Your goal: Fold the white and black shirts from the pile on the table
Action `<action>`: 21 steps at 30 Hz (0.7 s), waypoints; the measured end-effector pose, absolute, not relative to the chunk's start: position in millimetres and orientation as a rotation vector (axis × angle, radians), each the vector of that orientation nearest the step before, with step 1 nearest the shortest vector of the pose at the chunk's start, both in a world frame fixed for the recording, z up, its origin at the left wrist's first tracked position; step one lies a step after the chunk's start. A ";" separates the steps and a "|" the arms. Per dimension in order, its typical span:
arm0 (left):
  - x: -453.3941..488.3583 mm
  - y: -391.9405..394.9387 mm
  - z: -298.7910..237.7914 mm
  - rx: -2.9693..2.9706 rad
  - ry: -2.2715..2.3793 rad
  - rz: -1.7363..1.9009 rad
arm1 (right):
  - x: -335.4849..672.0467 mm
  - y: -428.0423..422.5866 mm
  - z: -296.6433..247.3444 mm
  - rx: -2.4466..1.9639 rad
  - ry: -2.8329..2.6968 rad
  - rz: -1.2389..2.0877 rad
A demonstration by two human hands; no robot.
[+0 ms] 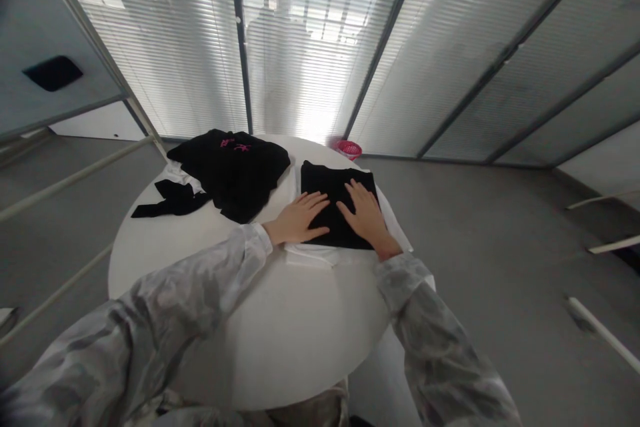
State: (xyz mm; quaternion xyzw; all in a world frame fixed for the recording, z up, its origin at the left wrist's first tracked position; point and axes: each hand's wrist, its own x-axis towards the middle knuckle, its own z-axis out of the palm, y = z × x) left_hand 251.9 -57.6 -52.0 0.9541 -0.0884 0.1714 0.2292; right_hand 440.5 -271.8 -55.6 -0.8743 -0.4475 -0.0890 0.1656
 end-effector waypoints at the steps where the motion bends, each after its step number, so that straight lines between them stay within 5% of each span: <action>1: 240.0 -62.6 -56.6 2.653 -0.289 0.422 | 431.9 -273.7 -60.1 -2.493 -1.348 -0.202; 21: 142.2 -45.9 -58.3 2.516 -0.548 0.306 | 478.2 -252.6 -55.4 -2.766 -1.086 -0.130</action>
